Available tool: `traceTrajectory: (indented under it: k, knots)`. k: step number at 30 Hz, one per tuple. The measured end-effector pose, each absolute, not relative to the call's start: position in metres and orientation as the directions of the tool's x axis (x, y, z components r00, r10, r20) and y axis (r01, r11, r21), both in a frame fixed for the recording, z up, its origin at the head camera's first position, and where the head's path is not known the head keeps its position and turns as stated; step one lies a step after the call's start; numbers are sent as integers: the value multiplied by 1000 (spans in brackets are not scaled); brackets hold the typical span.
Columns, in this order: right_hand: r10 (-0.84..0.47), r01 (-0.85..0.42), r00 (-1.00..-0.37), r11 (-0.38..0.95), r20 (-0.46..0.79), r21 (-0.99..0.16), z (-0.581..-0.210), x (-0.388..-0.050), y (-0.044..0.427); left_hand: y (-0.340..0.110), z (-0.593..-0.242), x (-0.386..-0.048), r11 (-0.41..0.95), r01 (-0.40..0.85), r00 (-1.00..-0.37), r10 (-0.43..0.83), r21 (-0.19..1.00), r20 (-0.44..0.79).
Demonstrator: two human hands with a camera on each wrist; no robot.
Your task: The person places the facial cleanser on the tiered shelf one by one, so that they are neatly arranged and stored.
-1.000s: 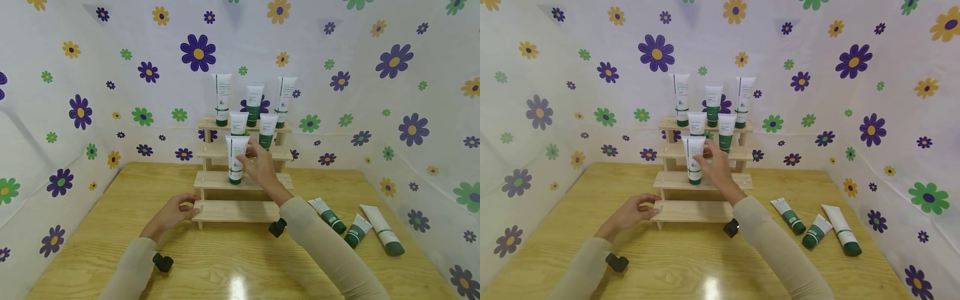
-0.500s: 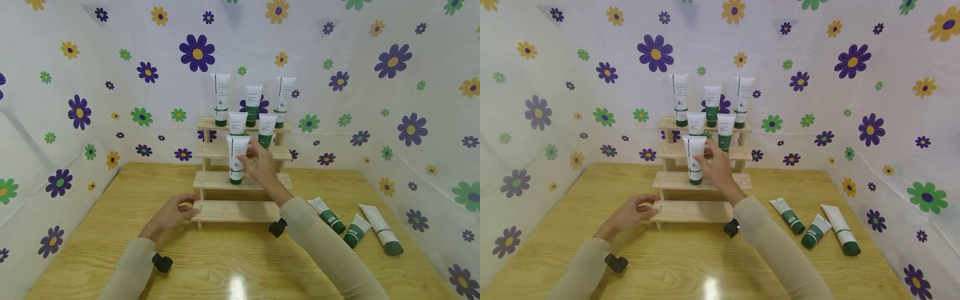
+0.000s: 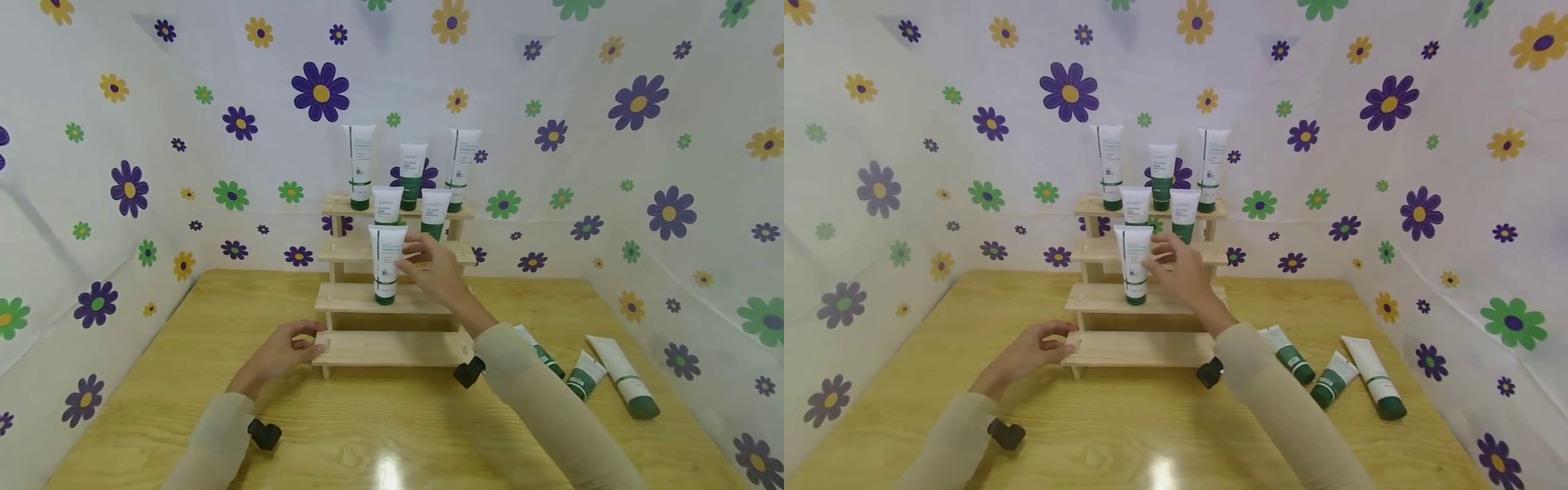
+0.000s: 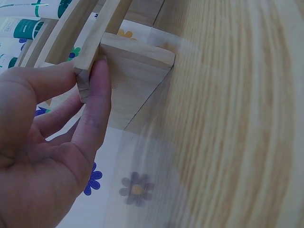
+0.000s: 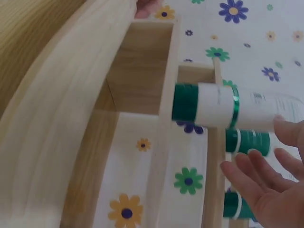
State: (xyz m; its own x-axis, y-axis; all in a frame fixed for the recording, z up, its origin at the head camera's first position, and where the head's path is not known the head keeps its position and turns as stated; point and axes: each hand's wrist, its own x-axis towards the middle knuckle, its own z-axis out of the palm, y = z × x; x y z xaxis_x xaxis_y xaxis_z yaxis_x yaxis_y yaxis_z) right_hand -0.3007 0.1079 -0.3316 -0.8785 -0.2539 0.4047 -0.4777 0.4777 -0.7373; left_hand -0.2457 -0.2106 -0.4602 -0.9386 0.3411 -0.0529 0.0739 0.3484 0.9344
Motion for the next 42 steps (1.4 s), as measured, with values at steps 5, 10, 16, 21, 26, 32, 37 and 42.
traceTrajectory:
  k: [5, 10, 16, 21, 26, 32, 37, 42]
  knots:
    - [-254, -428, -904, 558, 344, -711, -319, -298, 146, -210, -459, -246, 345, 74, -939, 340, 936, -51]
    - [-273, -397, -917, 673, 290, -624, -306, -295, 196, -210, -458, -248, 356, 70, -942, 331, 932, -56]
    - [-254, -301, -954, 783, 162, -544, -299, -289, 253, -211, -458, -248, 359, 72, -940, 336, 931, -57]
    - [-244, -229, -969, 806, 47, -546, -298, -285, 291, -212, -459, -247, 360, 68, -942, 331, 930, -59]
    - [-236, -166, -969, 834, -69, -525, -305, -281, 326, -212, -459, -247, 357, 69, -940, 336, 932, -60]
    - [-204, -92, -961, 872, -186, -481, -318, -279, 367, -212, -459, -247, 358, 79, -939, 339, 930, -51]
    - [-160, -9, -942, 891, -294, -454, -330, -276, 395, -211, -460, -246, 349, 90, -936, 351, 933, -41]
    - [-128, 49, -930, 886, -345, -461, -340, -271, 419, -211, -461, -247, 351, 94, -935, 353, 932, -39]
